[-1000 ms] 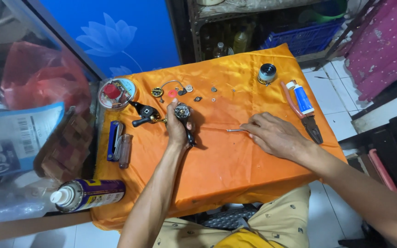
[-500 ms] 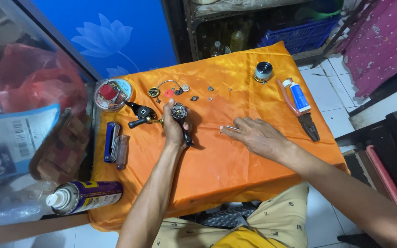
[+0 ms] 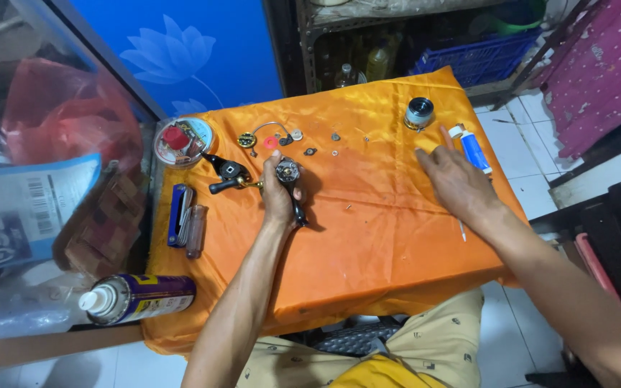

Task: Assembling and lubricating the internal components of a fishing reel on a workspace

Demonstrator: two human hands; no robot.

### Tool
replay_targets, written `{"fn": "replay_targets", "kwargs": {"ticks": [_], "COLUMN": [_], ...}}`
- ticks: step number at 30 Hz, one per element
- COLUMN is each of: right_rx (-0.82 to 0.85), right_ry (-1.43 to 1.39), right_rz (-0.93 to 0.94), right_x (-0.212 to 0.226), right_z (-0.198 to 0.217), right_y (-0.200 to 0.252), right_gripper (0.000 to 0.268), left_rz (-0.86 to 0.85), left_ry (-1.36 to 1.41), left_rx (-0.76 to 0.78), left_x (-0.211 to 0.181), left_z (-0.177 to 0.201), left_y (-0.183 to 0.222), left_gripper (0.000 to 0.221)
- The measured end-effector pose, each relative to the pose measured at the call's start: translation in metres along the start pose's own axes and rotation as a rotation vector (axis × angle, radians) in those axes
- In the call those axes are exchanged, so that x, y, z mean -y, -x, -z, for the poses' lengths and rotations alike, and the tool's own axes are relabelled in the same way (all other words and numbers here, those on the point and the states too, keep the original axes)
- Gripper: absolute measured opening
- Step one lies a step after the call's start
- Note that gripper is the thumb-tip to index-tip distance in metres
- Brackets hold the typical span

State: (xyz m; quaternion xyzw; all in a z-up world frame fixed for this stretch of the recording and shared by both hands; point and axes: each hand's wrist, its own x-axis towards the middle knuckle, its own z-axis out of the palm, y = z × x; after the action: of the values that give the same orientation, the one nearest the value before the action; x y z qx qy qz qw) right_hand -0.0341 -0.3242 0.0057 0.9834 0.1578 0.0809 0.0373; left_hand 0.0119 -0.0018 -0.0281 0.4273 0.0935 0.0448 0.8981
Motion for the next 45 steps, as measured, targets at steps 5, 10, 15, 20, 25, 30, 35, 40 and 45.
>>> {"fn": "replay_targets", "kwargs": {"ticks": [5,10,15,20,25,30,35,40,45], "right_rx": [0.017,0.073,0.031,-0.159,-0.550,-0.500,-0.494,-0.443,-0.503], "right_ry": [-0.004,-0.027,0.072,0.043,-0.140,-0.625,-0.586,-0.475,-0.156], "right_rz": [0.060,0.177,0.385,0.455,0.292,0.373,0.355,0.367,0.380], "right_x": [-0.013,-0.043,-0.066,-0.021,0.068,0.138,0.154,0.151,0.144], "right_z": [-0.001,-0.019,-0.040,0.027,0.059,0.072,0.060,0.062,0.049], "right_y": [0.001,0.002,0.001,-0.008,-0.015,-0.044,-0.070,-0.073,-0.072], "right_gripper": [0.054,0.044,0.030,0.029,0.022,0.027,0.025,0.021,0.020], "left_rz": [0.008,0.011,0.021,0.045,0.016,0.027,-0.003,-0.004,-0.027], "left_ry": [-0.012,-0.017,0.014,-0.005,0.010,0.030,-0.061,-0.127,-0.225], "left_rx": [0.003,-0.005,-0.002,0.003,0.025,0.057,0.057,0.014,-0.032], "left_x": [0.000,-0.001,0.002,-0.017,-0.001,0.018,0.009,0.012,0.018], "left_z": [0.001,0.000,0.002,-0.011,0.002,0.016,0.008,0.006,0.005], "left_y": [0.001,0.003,0.001,0.012,0.000,-0.010,-0.003,-0.001,-0.005], "left_gripper": [0.036,0.036,0.035,0.041,0.038,0.042,0.042,0.042,0.041]}}
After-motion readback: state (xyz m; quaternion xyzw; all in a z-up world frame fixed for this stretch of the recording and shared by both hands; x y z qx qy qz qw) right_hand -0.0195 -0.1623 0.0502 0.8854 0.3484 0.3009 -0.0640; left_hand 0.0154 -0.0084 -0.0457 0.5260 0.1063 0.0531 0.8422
